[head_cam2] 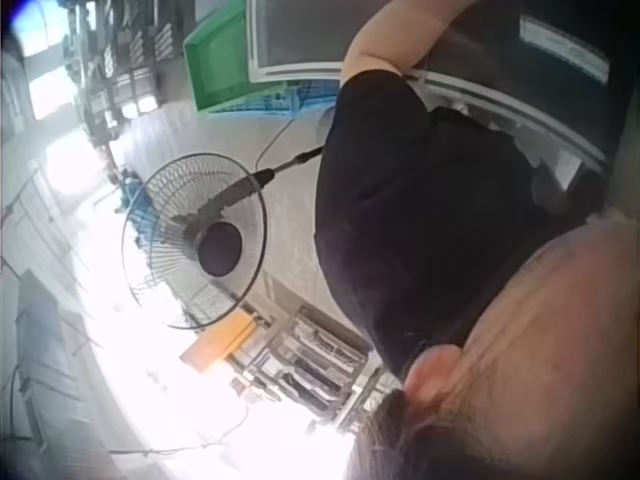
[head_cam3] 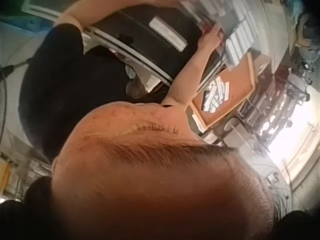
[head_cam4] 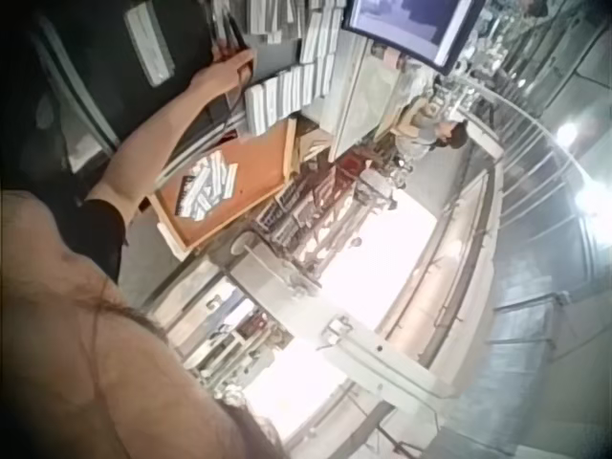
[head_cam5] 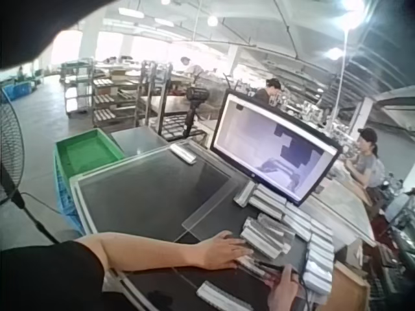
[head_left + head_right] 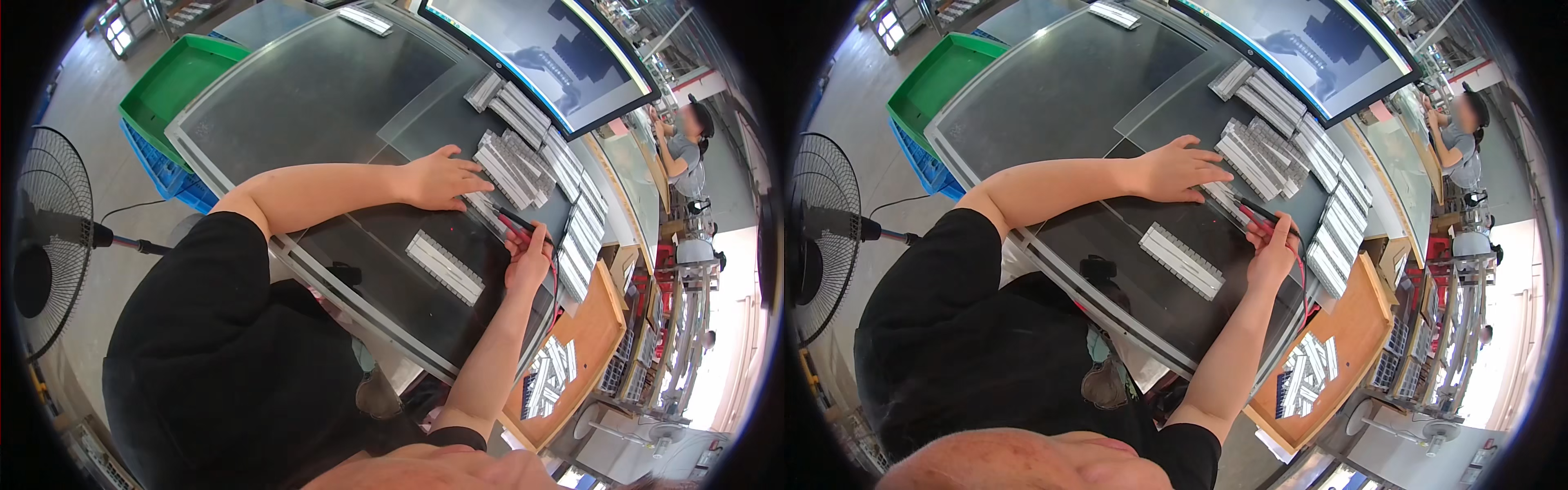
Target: Testing individual solar cell strips with a probe and sorting them into a tray based on the results.
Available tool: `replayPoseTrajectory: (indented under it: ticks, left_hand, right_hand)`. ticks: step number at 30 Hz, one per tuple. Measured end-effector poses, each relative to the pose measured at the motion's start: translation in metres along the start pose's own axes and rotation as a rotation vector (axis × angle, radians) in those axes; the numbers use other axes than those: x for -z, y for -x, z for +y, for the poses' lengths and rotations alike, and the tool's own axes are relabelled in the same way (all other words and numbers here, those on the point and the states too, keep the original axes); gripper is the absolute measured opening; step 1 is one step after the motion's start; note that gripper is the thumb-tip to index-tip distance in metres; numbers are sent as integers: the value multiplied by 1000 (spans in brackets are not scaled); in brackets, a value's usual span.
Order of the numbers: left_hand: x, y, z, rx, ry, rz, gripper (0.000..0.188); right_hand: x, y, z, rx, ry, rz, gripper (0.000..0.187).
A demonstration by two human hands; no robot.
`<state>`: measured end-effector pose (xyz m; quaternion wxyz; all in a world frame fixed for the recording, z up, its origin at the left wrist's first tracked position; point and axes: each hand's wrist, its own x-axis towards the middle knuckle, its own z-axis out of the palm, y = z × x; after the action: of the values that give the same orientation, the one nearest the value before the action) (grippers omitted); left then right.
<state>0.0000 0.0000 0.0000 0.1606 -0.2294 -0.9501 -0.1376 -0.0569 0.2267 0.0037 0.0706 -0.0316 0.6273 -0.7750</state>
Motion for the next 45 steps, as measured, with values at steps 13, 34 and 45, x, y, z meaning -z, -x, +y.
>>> replayPoseTrajectory:
  ticks: [13, 34, 45]
  left_hand:
    - [14, -8, 10, -254, -168, 83, 39]
    - [32, 10, 41, -109, 55, -34, 37]
    - [-15, -55, -26, -72, -232, 180, 36]
  right_hand:
    - [7, -5, -5, -38, -218, 72, 27]
    - [11, -4, -6, 4, -267, 137, 28]
    - [7, -3, -6, 11, -252, 92, 27]
